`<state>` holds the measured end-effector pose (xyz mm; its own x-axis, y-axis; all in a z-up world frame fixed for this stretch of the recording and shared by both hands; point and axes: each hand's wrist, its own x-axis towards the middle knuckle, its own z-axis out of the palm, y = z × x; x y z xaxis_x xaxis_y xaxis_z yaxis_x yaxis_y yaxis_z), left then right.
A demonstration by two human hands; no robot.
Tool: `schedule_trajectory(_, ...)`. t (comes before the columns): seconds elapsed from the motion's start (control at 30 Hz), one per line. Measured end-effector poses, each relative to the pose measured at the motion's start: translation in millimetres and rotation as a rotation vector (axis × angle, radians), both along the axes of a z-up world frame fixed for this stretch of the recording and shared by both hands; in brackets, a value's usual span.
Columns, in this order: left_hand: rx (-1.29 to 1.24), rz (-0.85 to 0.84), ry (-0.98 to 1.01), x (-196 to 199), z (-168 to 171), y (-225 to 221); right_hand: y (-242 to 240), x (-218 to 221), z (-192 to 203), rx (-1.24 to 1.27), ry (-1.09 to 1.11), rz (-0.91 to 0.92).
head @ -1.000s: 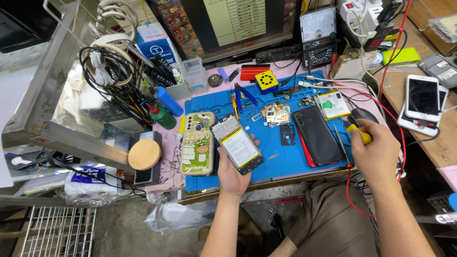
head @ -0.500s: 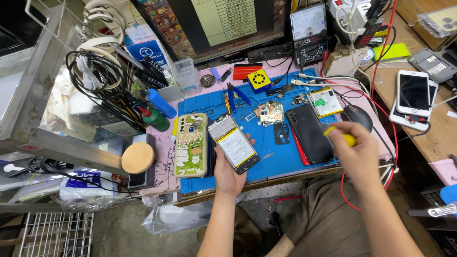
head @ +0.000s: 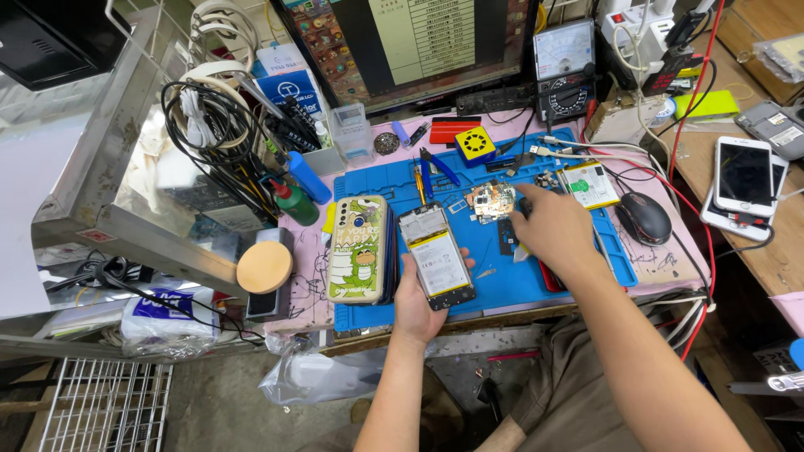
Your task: The person handles a mobile phone motherboard, marks a component with a pen, and positions a battery and motherboard onto a phone frame on a workbench.
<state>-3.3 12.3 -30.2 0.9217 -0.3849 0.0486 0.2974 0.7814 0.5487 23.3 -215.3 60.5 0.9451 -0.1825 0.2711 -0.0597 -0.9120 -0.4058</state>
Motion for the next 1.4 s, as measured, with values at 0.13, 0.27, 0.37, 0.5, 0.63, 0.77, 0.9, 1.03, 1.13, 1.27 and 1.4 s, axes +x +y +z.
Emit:
schedule_trajectory(0.13,-0.010,-0.001,0.007,3,7,-1,9,36,5,-0.250,0.157,0.070)
schedule_trajectory(0.27,-0.007,0.004,0.000,1,7,-1,9,45,-1,-0.317,0.178,0.103)
schedule_trajectory(0.37,-0.003,-0.013,0.005,1,7,0,3,40,-9,-0.294,0.106,0.150)
schedule_trajectory(0.5,0.002,-0.014,0.016,1,9,1,-16,29,-10,-0.272,-0.119,0.272)
schedule_trajectory(0.63,-0.009,-0.012,0.007,-1,11,0,-22,21,0,-0.234,-0.137,0.345)
schedule_trajectory(0.77,0.005,-0.001,-0.009,-1,10,1,-14,25,8,-0.292,0.113,0.309)
schedule_trajectory(0.9,0.001,0.009,0.001,0,9,0,-7,33,18,-0.316,0.161,0.362)
schedule_trajectory(1.03,0.000,0.004,-0.004,0,10,1,-7,23,31,-0.335,0.297,0.361)
schedule_trajectory(1.13,0.001,-0.003,0.010,1,10,1,-6,23,27,-0.413,0.318,0.379)
schedule_trajectory(1.27,0.002,-0.005,0.036,-2,9,2,-8,32,17,-0.477,0.349,0.360)
schedule_trajectory(1.4,-0.039,-0.009,-0.011,1,13,2,-11,43,20,-0.381,0.286,0.392)
